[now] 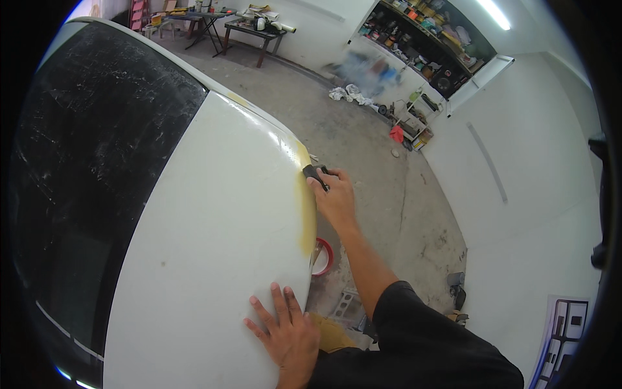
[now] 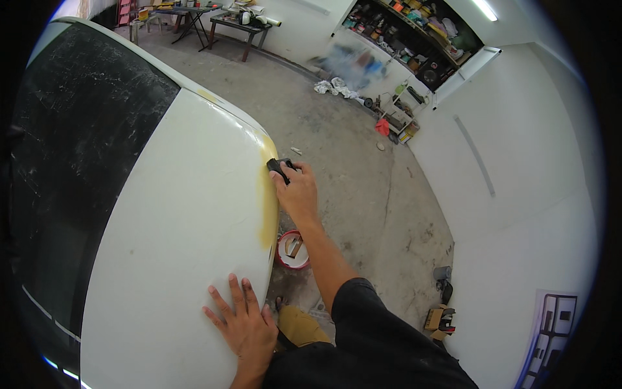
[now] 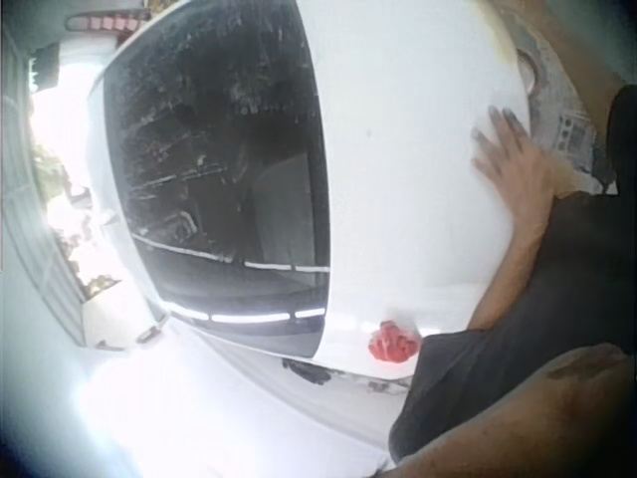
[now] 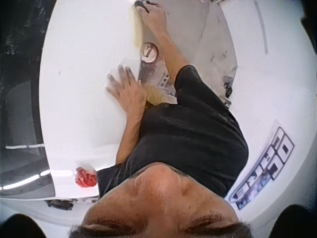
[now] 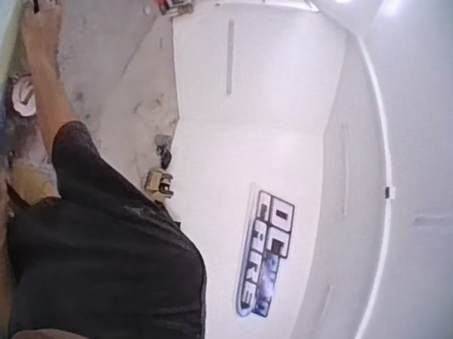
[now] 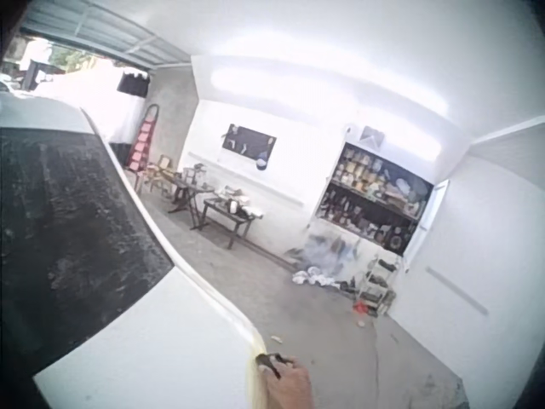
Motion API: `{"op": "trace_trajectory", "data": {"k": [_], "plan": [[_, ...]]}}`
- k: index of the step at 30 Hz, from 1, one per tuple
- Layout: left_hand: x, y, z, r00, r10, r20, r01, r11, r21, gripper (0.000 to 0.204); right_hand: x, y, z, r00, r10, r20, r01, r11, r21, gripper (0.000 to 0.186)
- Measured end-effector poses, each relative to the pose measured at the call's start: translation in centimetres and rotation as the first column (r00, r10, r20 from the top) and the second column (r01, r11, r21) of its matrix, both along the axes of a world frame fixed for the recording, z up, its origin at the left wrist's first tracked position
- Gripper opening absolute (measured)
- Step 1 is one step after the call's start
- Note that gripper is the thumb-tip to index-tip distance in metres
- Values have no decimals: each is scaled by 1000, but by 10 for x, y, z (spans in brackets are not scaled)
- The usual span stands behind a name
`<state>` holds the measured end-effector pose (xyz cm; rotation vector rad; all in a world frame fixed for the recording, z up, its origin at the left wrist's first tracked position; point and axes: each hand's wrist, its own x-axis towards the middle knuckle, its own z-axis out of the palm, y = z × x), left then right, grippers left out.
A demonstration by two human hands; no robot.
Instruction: The person sands the rear trunk lid of a white car using a sanding block and wipes the surface with a red cloth. The person repeatedly sands and wipes the same area, checking the surface with their hand.
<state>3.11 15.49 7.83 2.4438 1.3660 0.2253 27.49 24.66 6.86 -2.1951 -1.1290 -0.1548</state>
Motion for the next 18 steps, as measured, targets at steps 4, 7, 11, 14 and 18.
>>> {"op": "trace_trajectory", "data": {"k": [4, 7, 11, 14, 18], "plan": [[-1, 0, -1, 1000, -12, -4, 12, 1000, -9, 65, -36, -37, -2, 998, 22, 59, -21, 1000, -20, 39], [-1, 0, -1, 1000, -4, 11, 4, 1000, -21, 66, -56, -53, -1, 995, -43, -92, 36, 997, -73, 38], [0, 1, 1, 1000, 8, 20, -8, 999, -32, 65, 16, 21, -4, 992, -84, -95, 82, 996, -30, 42], [-1, 1, -1, 996, 27, 79, -27, 1000, -10, 58, 21, 24, -7, 985, -99, -138, 87, 992, -93, 45], [-5, 0, -5, 996, 14, 84, -18, 999, 45, 50, -17, -16, -9, 991, -103, -86, 88, 983, -163, 47]]}}
